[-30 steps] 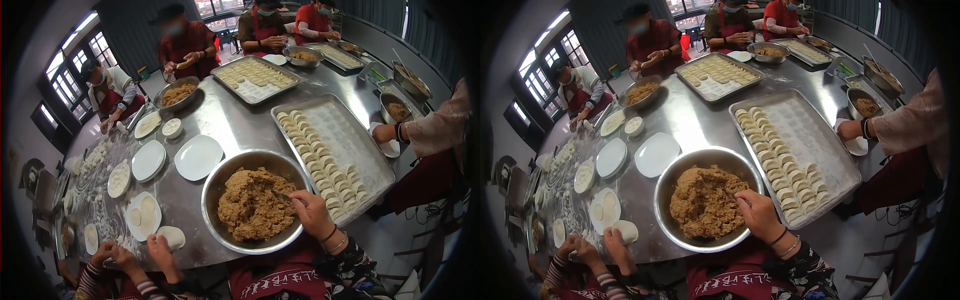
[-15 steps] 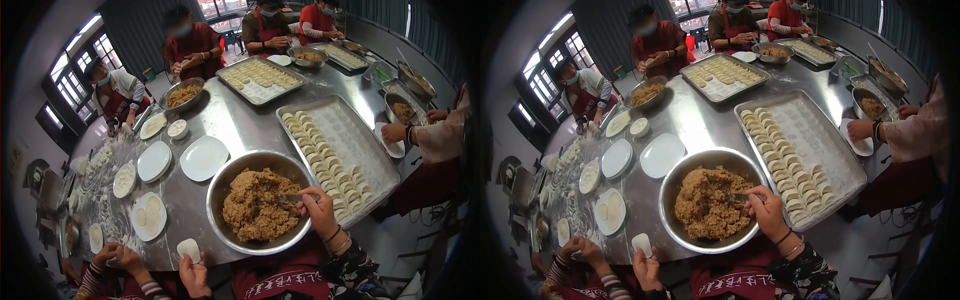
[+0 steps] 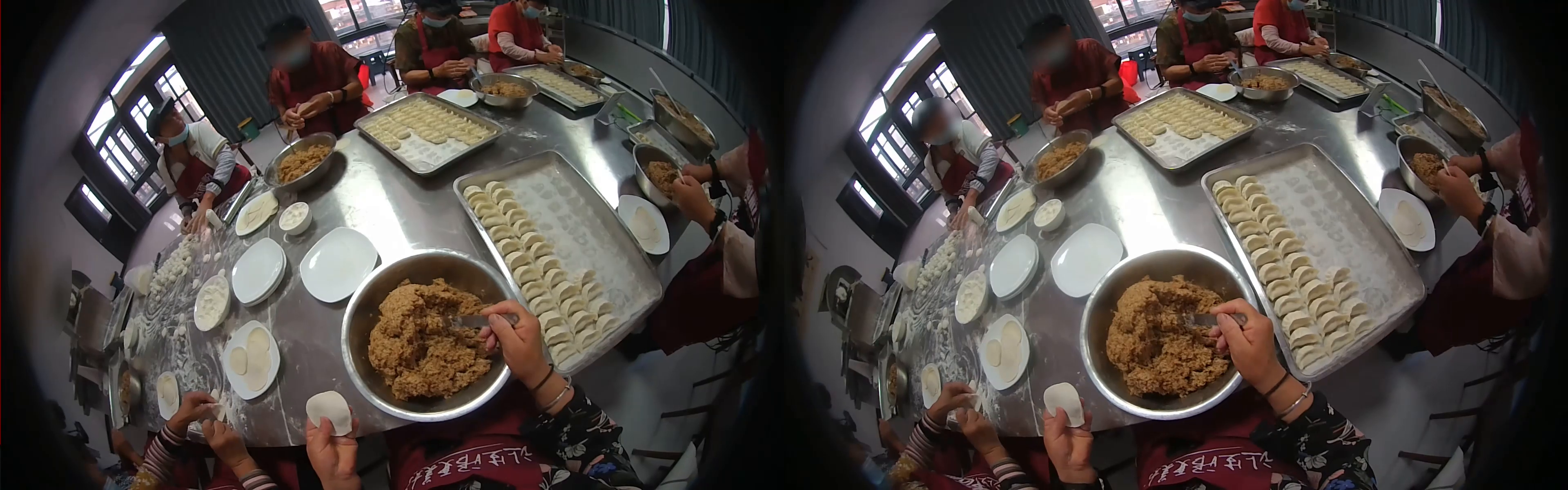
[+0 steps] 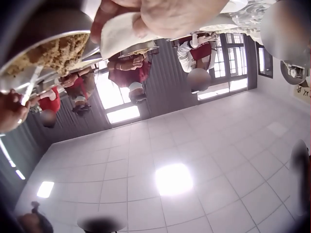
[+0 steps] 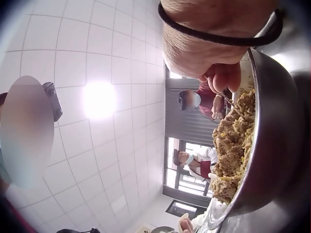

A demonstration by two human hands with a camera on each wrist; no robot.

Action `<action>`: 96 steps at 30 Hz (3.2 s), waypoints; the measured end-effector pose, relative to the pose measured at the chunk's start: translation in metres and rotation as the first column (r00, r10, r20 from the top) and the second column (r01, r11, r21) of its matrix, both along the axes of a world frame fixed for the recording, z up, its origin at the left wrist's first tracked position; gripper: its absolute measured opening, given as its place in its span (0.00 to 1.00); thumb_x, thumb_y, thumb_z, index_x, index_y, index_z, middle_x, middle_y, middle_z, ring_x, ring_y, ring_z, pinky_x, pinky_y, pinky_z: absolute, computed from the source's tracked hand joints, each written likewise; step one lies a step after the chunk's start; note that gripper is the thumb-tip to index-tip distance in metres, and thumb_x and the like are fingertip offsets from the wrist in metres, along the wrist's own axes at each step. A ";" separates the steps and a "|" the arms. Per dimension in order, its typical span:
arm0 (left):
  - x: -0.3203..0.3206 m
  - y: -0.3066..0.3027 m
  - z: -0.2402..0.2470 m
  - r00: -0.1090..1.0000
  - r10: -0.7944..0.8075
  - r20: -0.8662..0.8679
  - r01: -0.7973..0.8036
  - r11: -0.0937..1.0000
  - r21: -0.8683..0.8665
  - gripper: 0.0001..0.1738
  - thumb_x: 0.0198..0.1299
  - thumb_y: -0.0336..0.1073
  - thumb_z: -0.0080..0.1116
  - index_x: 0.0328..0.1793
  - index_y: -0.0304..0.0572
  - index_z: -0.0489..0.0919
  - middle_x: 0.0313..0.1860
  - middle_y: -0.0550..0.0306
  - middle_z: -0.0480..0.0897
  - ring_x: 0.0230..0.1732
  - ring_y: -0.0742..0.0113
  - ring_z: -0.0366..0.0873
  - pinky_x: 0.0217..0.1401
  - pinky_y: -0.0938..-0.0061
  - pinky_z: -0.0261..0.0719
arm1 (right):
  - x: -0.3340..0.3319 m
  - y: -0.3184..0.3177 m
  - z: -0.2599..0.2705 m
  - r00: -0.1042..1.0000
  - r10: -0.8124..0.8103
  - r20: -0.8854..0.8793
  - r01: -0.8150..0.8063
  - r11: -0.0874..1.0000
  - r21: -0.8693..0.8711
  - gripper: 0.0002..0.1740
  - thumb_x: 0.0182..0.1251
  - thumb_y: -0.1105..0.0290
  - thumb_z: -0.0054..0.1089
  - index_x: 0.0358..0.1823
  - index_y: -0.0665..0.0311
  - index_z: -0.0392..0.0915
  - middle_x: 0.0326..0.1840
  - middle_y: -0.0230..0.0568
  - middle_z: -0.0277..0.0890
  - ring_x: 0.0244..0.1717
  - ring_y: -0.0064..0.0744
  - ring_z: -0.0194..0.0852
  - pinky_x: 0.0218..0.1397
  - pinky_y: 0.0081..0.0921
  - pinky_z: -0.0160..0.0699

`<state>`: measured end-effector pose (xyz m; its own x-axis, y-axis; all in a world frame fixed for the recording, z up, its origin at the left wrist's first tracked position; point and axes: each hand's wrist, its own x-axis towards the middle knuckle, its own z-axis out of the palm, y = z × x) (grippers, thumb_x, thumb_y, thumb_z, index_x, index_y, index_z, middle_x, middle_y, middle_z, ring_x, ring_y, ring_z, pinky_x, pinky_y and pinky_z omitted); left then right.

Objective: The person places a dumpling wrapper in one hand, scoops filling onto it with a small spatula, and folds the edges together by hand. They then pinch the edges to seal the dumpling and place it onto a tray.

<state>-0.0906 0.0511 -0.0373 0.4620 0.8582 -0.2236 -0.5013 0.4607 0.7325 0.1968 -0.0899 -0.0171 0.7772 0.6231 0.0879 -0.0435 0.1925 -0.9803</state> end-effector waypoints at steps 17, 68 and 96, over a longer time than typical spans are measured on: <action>0.017 -0.011 0.007 0.998 -0.047 0.051 0.052 0.994 -0.097 0.18 0.64 0.32 0.49 0.60 0.42 0.67 0.52 0.49 0.77 0.49 0.52 0.79 0.43 0.57 0.84 | 0.004 0.009 0.002 0.988 0.083 -0.132 -0.074 0.995 0.074 0.09 0.68 0.71 0.46 0.42 0.70 0.72 0.26 0.41 0.75 0.21 0.21 0.71 0.25 0.18 0.75; 0.054 -0.004 0.044 0.969 -0.036 0.246 0.030 0.999 0.030 0.37 0.65 0.58 0.42 0.66 0.32 0.60 0.63 0.45 0.68 0.65 0.52 0.64 0.67 0.56 0.62 | -0.038 -0.038 0.046 0.425 0.033 0.905 -0.002 0.999 -0.035 0.13 0.51 0.80 0.58 0.41 0.67 0.78 0.31 0.45 0.76 0.28 0.40 0.76 0.30 0.30 0.74; 0.021 -0.009 0.010 0.985 -0.024 0.171 0.040 0.995 -0.089 0.25 0.68 0.51 0.43 0.62 0.42 0.67 0.61 0.50 0.72 0.62 0.54 0.69 0.62 0.49 0.67 | 0.003 -0.011 0.053 0.340 0.376 0.862 -0.191 0.925 -0.329 0.12 0.52 0.78 0.61 0.41 0.64 0.80 0.30 0.41 0.75 0.30 0.38 0.75 0.31 0.28 0.74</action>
<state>-0.0699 0.0423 -0.0276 0.5270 0.8217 -0.2169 -0.5985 0.5401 0.5917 0.2001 -0.1009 0.0358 0.0643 0.8642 0.4991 0.8512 0.2135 -0.4794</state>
